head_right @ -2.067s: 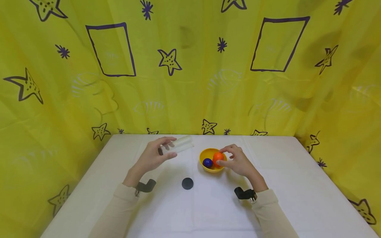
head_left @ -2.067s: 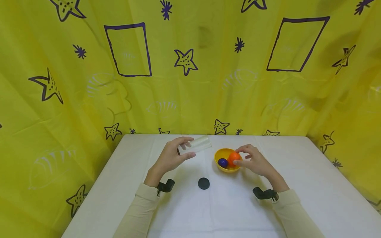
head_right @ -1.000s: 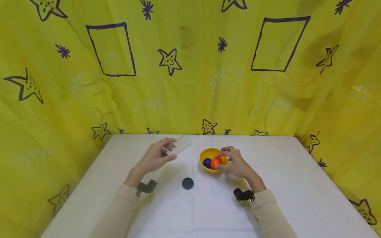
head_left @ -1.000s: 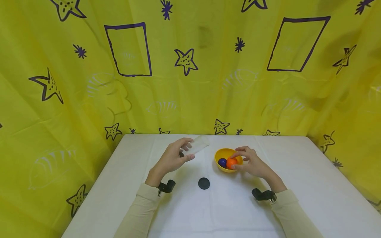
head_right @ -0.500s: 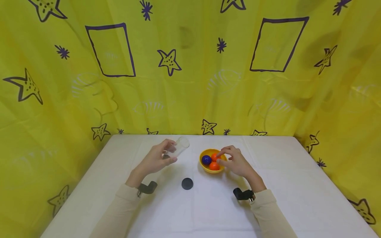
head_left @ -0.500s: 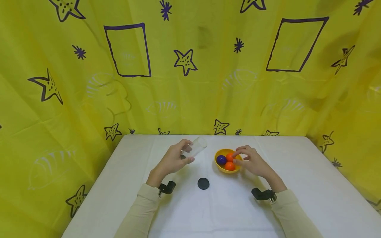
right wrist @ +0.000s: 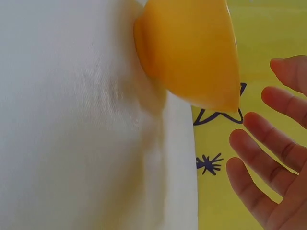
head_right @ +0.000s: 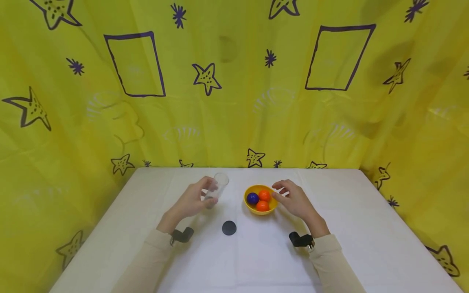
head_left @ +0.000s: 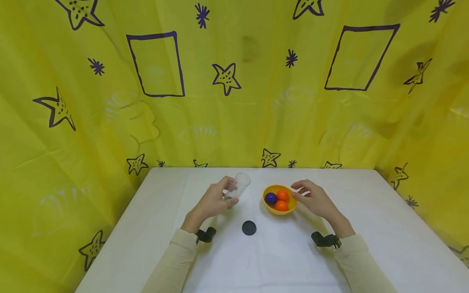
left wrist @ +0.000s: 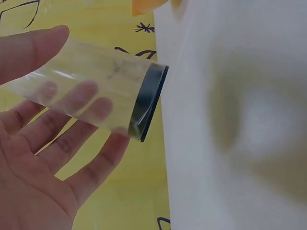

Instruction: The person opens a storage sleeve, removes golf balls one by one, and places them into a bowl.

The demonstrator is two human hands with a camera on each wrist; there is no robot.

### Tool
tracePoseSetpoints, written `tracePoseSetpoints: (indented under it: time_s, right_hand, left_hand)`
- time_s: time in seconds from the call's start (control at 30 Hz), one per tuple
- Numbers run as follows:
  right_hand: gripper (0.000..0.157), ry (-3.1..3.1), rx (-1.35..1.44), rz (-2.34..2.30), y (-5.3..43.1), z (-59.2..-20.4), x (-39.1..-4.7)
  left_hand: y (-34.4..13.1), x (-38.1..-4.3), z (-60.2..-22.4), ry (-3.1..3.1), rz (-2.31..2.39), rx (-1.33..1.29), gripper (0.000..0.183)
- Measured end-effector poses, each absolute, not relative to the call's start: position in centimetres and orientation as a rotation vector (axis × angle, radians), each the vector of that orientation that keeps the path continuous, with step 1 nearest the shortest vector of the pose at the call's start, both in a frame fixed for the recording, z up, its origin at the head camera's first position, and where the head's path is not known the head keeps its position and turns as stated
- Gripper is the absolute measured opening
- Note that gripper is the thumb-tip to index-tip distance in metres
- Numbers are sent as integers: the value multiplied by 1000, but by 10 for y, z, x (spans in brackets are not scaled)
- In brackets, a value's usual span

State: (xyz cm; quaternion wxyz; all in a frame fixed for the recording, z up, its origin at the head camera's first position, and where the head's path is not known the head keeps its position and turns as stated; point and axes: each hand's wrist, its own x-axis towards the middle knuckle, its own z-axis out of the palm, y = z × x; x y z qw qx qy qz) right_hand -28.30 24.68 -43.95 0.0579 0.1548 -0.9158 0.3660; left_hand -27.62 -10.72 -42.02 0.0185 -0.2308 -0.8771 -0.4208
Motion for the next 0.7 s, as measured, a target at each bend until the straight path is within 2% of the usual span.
tracePoseSetpoints:
  time_s: [0.27,0.7]
  right_hand:
    - [38,-2766,448,995,257,-440,-284]
    - [43,-2764,368,1025,274,-428,-282]
  left_hand:
    - [-103,-281,-434,-2724,-1347,-706,41]
    - [-105,-287,-452,-2747,-1431,-645,49]
